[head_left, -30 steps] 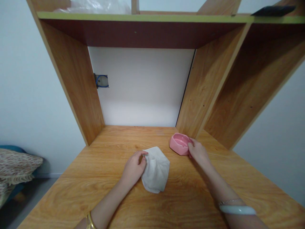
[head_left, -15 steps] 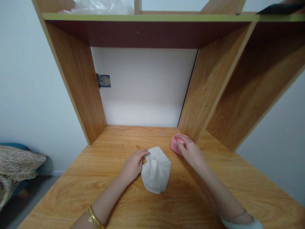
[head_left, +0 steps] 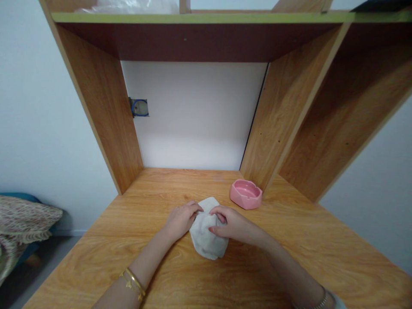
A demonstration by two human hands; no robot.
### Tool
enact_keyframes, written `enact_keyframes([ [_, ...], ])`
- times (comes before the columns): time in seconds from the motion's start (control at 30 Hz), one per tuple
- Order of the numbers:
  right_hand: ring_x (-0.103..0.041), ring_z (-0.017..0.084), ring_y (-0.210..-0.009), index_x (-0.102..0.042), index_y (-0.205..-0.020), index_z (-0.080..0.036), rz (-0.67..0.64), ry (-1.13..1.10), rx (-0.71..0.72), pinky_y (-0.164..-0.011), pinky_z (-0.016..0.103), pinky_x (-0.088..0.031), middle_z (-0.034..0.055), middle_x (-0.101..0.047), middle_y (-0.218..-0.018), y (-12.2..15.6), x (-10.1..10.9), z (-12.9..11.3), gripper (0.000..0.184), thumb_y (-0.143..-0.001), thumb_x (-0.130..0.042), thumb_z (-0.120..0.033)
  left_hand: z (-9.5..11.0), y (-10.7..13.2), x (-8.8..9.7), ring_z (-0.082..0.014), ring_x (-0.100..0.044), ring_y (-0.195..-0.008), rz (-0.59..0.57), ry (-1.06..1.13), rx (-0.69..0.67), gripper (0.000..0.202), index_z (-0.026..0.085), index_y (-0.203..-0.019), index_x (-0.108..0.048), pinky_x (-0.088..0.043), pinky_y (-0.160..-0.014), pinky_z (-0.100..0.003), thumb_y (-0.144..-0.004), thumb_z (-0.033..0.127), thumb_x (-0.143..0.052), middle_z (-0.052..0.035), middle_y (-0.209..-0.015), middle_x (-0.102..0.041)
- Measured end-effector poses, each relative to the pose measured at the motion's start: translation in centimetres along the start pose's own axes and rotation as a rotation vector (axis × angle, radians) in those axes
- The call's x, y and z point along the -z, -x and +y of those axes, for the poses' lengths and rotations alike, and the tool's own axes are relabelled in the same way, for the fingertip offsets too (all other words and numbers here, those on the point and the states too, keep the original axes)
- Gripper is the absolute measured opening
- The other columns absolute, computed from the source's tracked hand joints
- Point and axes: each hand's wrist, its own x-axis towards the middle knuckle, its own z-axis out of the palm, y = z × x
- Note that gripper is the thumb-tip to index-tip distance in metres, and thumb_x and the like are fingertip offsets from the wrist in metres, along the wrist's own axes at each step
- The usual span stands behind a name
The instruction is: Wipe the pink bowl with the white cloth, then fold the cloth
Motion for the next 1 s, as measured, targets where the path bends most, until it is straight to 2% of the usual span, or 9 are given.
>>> enact_keyframes([
  [0.1, -0.033, 0.008, -0.048, -0.056, -0.068, -0.019, -0.03, -0.09, -0.047, -0.043, 0.019, -0.022, -0.0085, -0.036, -0.051, -0.1, 0.2, 0.2, 0.014, -0.055, -0.061, -0.016, 0.3, 0.0, 0.3, -0.0179, -0.059, -0.085, 0.003, -0.041, 0.032, 0.026, 0.023, -0.094, -0.063, -0.042, -0.069, -0.025, -0.081, 0.015, -0.043, -0.0047, -0.098, -0.062],
  [0.2, -0.036, 0.008, -0.049, -0.053, -0.069, -0.019, -0.036, -0.216, -0.049, -0.044, 0.019, -0.025, -0.0083, -0.041, -0.052, -0.2, 1.0, 0.0, 0.014, -0.056, -0.053, -0.014, 0.4, 0.5, 1.1, -0.0165, -0.059, -0.083, 0.02, -0.117, 0.092, 0.025, 0.023, -0.096, -0.061, -0.041, -0.068, -0.024, -0.081, 0.017, -0.042, -0.0031, -0.1, -0.061],
  [0.37, -0.043, 0.009, -0.053, -0.05, -0.065, -0.02, 0.135, -0.257, -0.082, -0.048, 0.019, -0.033, -0.0067, -0.047, -0.056, -0.5, 3.2, 0.5, 0.015, -0.052, -0.046, -0.013, 0.2, 1.3, 3.3, -0.0167, -0.059, -0.078, 0.049, -0.324, 0.257, 0.022, 0.025, -0.092, -0.057, -0.039, -0.063, -0.024, -0.075, 0.019, -0.045, -0.0005, -0.098, -0.06],
  [0.5, -0.043, 0.01, -0.047, -0.048, -0.063, -0.02, 0.196, -0.225, -0.199, -0.045, 0.021, -0.034, -0.0067, -0.048, -0.053, -0.9, 3.6, 2.3, 0.012, -0.052, -0.047, -0.016, 0.0, 1.6, 4.3, -0.0175, -0.059, -0.076, 0.058, -0.431, 0.302, 0.019, 0.024, -0.089, -0.055, -0.037, -0.059, -0.025, -0.074, 0.021, -0.043, -0.0008, -0.094, -0.06],
  [0.7, -0.051, 0.015, -0.062, -0.055, -0.064, -0.018, 0.323, -0.096, -0.166, -0.063, 0.027, -0.04, -0.0017, -0.055, -0.062, -1.5, 3.7, 4.2, 0.012, -0.054, -0.049, -0.017, 0.0, 1.9, 4.9, -0.0188, -0.058, -0.07, -0.007, -0.455, 0.27, 0.017, 0.024, -0.083, -0.056, -0.036, -0.057, -0.026, -0.07, 0.024, -0.045, -0.0016, -0.09, -0.06],
  [0.8, -0.052, 0.017, -0.068, -0.06, -0.074, -0.018, 0.446, 0.049, -0.129, -0.068, 0.03, -0.04, 0.001, -0.057, -0.069, -1.3, 4.3, 3.6, 0.018, -0.061, -0.048, -0.018, 0.2, 1.9, 5.0, -0.0184, -0.058, -0.071, -0.016, -0.404, 0.272, 0.017, 0.024, -0.08, -0.058, -0.035, -0.058, -0.026, -0.07, 0.023, -0.044, -0.0008, -0.087, -0.06],
  [0.87, -0.052, 0.018, -0.072, -0.062, -0.081, -0.018, 0.506, 0.194, -0.052, -0.07, 0.031, -0.04, 0.0027, -0.06, -0.074, -0.9, 4.5, 2.5, 0.02, -0.068, -0.047, -0.021, 0.4, 1.8, 4.9, -0.0174, -0.057, -0.073, 0.0, -0.362, 0.249, 0.019, 0.024, -0.08, -0.059, -0.034, -0.058, -0.025, -0.071, 0.022, -0.042, -0.0001, -0.086, -0.06],
  [0.93, -0.052, 0.019, -0.077, -0.065, -0.083, -0.019, 0.485, 0.327, 0.05, -0.073, 0.033, -0.038, 0.0041, -0.06, -0.077, -0.4, 4.3, 1.1, 0.02, -0.075, -0.047, -0.026, 0.7, 1.8, 4.6, -0.0165, -0.057, -0.074, -0.001, -0.331, 0.219, 0.021, 0.025, -0.08, -0.06, -0.034, -0.058, -0.024, -0.072, 0.02, -0.041, 0.0004, -0.086, -0.06],
  [1.0, -0.05, 0.02, -0.082, -0.067, -0.086, -0.022, 0.378, 0.461, 0.149, -0.075, 0.034, -0.037, 0.005, -0.058, -0.08, 0.1, 3.7, -0.3, 0.023, -0.08, -0.047, -0.032, 0.9, 1.7, 4.3, -0.0158, -0.057, -0.074, -0.013, -0.316, 0.202, 0.022, 0.025, -0.081, -0.06, -0.034, -0.059, -0.024, -0.072, 0.019, -0.041, 0.0007, -0.088, -0.06],
])
